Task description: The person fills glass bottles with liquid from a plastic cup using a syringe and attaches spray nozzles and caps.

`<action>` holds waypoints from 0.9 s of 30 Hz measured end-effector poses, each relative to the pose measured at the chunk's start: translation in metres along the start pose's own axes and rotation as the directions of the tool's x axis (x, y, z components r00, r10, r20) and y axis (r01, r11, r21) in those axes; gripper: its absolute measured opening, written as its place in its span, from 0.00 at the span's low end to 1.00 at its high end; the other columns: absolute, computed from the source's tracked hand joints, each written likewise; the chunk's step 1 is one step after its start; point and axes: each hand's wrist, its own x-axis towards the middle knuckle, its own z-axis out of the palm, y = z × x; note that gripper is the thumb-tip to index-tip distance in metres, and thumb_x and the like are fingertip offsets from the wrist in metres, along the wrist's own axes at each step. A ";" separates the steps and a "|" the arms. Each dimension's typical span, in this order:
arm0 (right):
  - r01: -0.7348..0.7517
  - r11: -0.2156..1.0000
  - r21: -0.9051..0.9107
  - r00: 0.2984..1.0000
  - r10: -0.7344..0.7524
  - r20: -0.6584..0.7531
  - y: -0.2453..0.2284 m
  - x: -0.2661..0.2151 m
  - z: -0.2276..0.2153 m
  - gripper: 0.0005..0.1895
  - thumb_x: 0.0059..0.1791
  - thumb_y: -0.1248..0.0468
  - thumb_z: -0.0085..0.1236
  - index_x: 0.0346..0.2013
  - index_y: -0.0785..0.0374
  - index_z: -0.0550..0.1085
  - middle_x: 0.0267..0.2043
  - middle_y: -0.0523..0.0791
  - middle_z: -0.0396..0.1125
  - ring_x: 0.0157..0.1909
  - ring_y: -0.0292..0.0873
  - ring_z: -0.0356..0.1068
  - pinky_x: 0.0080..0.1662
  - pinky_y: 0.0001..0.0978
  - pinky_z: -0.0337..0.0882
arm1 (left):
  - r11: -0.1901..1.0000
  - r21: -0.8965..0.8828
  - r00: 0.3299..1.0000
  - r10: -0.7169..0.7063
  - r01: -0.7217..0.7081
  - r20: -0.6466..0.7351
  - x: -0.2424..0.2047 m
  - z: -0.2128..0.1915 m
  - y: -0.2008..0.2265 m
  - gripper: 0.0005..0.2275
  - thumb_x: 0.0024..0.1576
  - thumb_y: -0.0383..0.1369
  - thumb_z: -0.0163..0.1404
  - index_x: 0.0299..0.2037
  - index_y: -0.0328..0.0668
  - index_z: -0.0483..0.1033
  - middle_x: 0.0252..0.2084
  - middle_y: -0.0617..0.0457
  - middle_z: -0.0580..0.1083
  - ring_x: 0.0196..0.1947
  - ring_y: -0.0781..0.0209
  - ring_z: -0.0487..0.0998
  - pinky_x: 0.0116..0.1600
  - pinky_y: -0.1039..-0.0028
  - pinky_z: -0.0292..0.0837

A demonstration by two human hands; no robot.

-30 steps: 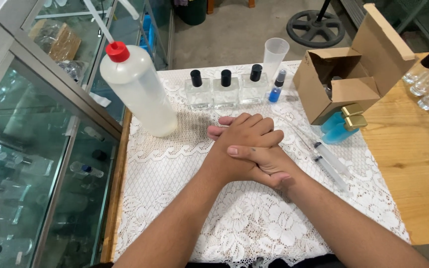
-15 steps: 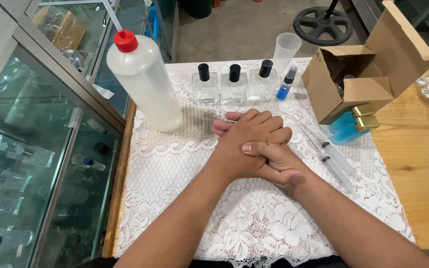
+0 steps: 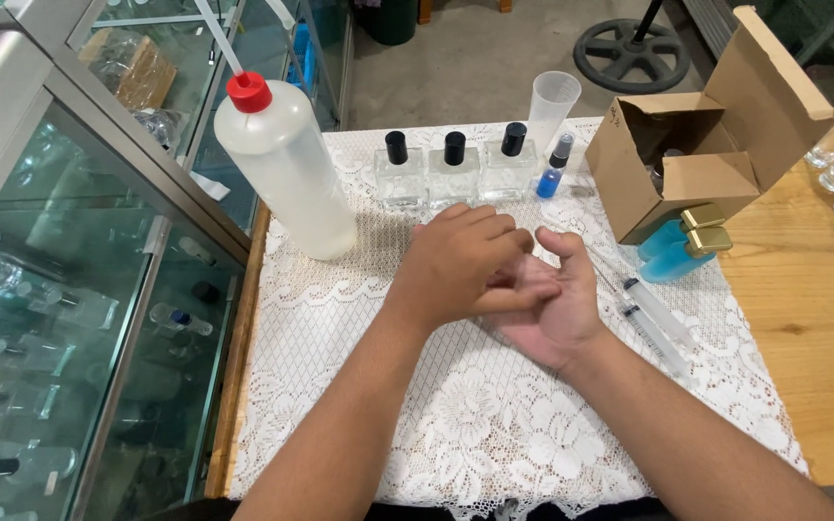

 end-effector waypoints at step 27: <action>0.332 0.878 -0.346 0.913 -0.391 -0.117 0.000 0.018 -0.010 0.14 0.52 0.63 0.60 0.49 0.68 0.79 0.40 0.48 0.78 0.41 0.43 0.79 0.49 0.35 0.78 | 0.937 -0.233 0.911 -0.318 0.260 -0.261 0.009 -0.007 0.012 0.11 0.66 0.31 0.43 0.41 0.45 0.81 0.29 0.55 0.76 0.30 0.60 0.74 0.37 0.73 0.75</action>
